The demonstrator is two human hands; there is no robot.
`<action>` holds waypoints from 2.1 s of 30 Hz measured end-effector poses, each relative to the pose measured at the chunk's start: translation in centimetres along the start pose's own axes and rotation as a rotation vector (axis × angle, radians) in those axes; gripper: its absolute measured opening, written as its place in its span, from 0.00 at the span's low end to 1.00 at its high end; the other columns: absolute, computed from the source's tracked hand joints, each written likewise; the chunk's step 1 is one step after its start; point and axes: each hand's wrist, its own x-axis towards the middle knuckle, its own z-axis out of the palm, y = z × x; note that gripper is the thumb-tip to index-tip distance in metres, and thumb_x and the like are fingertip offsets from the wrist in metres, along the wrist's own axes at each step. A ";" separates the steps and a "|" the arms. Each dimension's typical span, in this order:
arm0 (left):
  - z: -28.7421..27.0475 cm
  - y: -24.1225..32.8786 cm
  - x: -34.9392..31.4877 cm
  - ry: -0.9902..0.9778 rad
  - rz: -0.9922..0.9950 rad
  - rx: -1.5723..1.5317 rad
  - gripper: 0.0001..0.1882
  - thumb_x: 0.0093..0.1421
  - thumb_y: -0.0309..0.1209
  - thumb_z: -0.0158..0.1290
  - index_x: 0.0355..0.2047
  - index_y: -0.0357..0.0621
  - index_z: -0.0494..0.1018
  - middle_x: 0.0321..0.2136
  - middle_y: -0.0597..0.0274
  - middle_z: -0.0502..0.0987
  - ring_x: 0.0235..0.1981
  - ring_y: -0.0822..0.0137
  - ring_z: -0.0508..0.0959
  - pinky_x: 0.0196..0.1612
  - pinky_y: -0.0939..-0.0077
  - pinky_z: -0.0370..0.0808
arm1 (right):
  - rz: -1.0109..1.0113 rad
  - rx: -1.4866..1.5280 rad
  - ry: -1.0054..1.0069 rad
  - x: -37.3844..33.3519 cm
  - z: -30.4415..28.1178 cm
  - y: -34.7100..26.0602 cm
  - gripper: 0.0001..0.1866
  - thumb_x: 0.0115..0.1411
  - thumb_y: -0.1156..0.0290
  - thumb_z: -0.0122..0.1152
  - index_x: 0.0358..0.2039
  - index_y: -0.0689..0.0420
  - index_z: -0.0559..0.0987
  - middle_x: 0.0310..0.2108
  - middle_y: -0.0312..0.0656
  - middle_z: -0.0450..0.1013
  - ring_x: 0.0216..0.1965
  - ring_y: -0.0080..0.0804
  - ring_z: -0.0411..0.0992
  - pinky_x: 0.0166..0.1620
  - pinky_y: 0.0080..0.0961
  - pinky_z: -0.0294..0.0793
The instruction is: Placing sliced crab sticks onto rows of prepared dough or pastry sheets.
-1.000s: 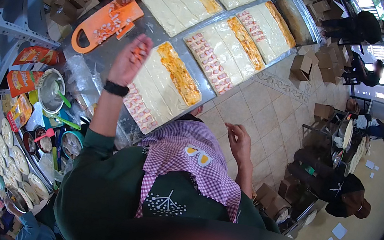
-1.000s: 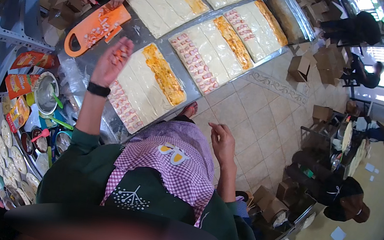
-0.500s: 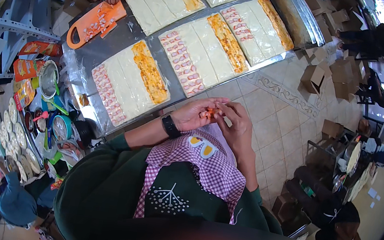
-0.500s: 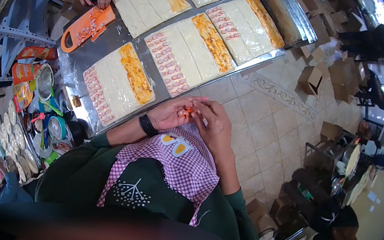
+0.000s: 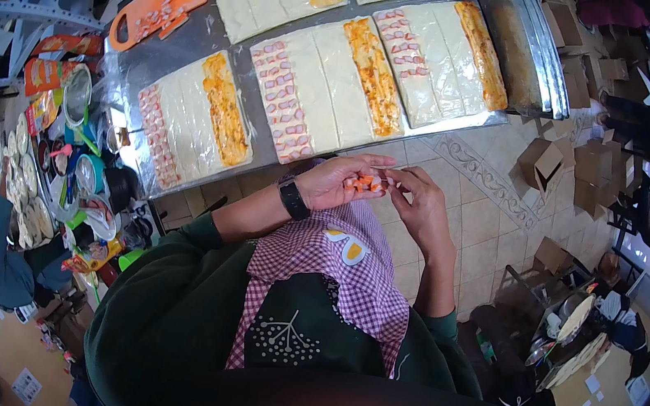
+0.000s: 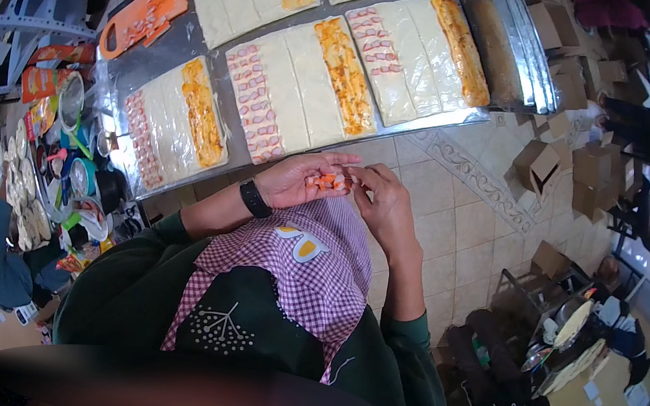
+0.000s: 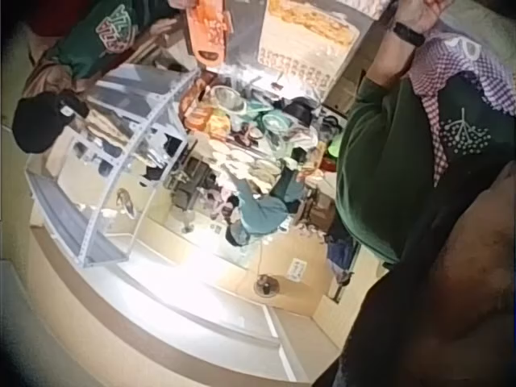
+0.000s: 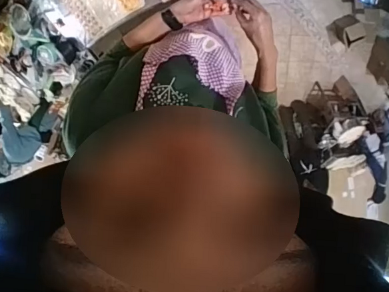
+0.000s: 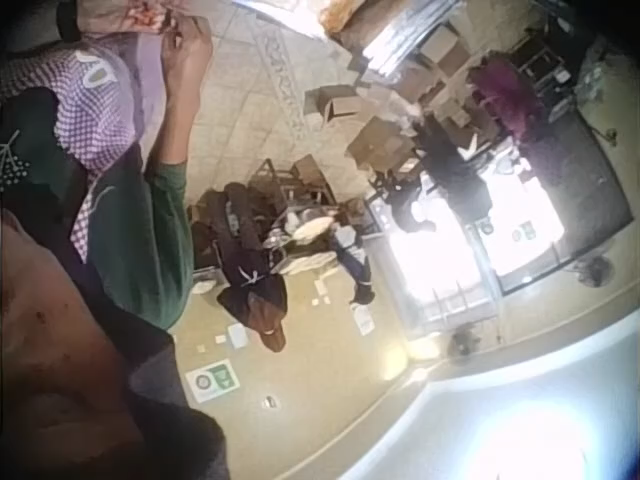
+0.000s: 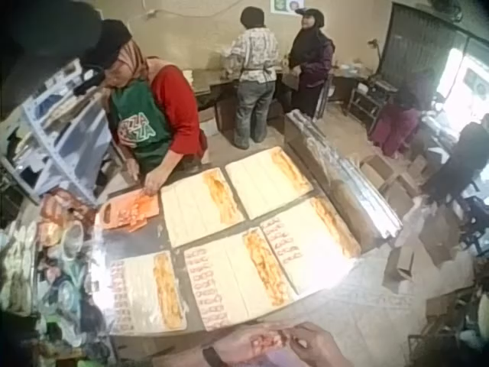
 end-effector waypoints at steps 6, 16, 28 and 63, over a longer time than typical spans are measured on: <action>-0.7 2.2 1.8 0.020 0.061 -0.029 0.21 0.67 0.29 0.41 0.59 0.34 0.61 0.48 0.53 0.72 0.48 0.65 0.75 0.54 0.72 0.74 | 0.058 0.052 0.004 3.6 -0.8 1.1 0.11 0.53 0.77 0.62 0.39 0.59 0.80 0.31 0.42 0.76 0.28 0.31 0.75 0.35 0.24 0.75; -1.4 4.9 2.9 0.146 0.215 0.014 0.25 0.65 0.25 0.42 0.62 0.34 0.56 0.59 0.48 0.64 0.60 0.60 0.66 0.63 0.68 0.63 | 0.125 0.193 0.232 13.6 -0.8 7.7 0.07 0.53 0.78 0.63 0.34 0.63 0.81 0.29 0.42 0.77 0.27 0.26 0.75 0.34 0.20 0.74; -1.5 2.9 5.1 0.353 0.512 -0.160 0.26 0.62 0.21 0.41 0.62 0.36 0.56 0.62 0.45 0.60 0.63 0.55 0.61 0.65 0.64 0.60 | -0.205 -0.246 0.122 17.2 -1.5 9.4 0.04 0.48 0.73 0.65 0.27 0.54 0.82 0.27 0.40 0.72 0.30 0.37 0.73 0.32 0.31 0.73; -1.3 2.1 11.2 0.273 0.766 -0.190 0.31 0.60 0.24 0.41 0.64 0.35 0.50 0.65 0.41 0.52 0.67 0.54 0.54 0.66 0.65 0.56 | -0.421 -0.115 -0.063 15.3 -0.9 10.3 0.14 0.40 0.69 0.70 0.31 0.50 0.79 0.34 0.36 0.68 0.36 0.37 0.67 0.39 0.32 0.63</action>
